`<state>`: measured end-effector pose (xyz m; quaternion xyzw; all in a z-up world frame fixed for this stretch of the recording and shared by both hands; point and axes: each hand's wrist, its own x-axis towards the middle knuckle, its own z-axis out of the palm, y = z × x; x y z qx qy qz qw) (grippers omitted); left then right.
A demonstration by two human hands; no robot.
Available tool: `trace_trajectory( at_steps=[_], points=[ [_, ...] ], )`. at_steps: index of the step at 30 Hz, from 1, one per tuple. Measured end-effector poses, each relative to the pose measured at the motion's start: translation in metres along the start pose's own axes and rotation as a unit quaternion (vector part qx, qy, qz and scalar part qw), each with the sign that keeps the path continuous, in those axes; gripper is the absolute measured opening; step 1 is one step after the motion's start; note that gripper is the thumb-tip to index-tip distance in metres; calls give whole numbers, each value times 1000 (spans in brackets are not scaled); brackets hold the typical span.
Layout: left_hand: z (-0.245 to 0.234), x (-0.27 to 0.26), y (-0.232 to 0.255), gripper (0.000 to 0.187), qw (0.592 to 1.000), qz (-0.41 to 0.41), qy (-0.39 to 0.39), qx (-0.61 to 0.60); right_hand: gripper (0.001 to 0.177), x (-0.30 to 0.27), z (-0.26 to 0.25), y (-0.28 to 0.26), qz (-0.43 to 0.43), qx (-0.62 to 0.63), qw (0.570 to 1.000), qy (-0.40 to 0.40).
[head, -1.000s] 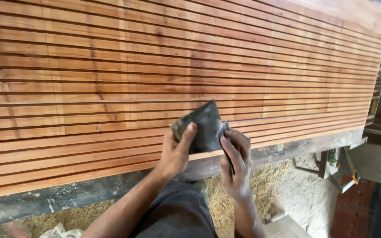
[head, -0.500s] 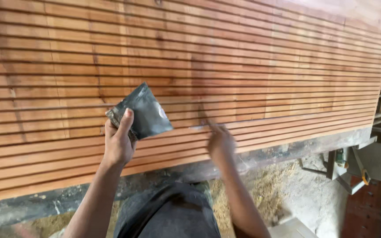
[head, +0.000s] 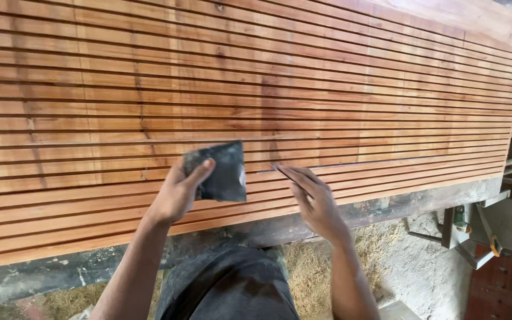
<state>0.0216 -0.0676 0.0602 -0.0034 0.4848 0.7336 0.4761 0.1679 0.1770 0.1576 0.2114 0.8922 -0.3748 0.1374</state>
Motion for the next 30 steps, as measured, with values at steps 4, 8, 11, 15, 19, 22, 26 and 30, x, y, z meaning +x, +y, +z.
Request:
trace_trajectory(
  at_steps=[4, 8, 11, 15, 19, 22, 26, 30],
  points=[
    [18, 2, 13, 38, 978, -118, -70, 155, 44, -21, -17, -13, -152, -178, 972, 14],
    [36, 9, 12, 42, 947, -142, -95, 272, 51, -22, 1, -28, -143, -300, 943, -1],
    [35, 18, 4, 43, 942, -139, -65, 297, 50, -22, 18, -31, -116, -278, 953, -36],
    [9, 33, -13, 40, 992, 12, 79, 102, 46, -13, 23, -20, -53, -244, 962, -109],
    [-29, 48, -29, 38, 926, 296, 227, 55, 41, 7, 20, 0, -75, -179, 981, -17],
    [-47, 47, -38, 33, 903, 315, 238, 171, 45, 18, 32, 2, -47, -221, 974, -2],
    [-47, 49, -47, 30, 912, 306, 230, 149, 45, 15, 49, 3, -41, -286, 957, 16],
    [-49, 51, -44, 29, 922, 262, 238, 155, 50, 12, 62, 9, -11, -309, 951, 23]
  ],
)
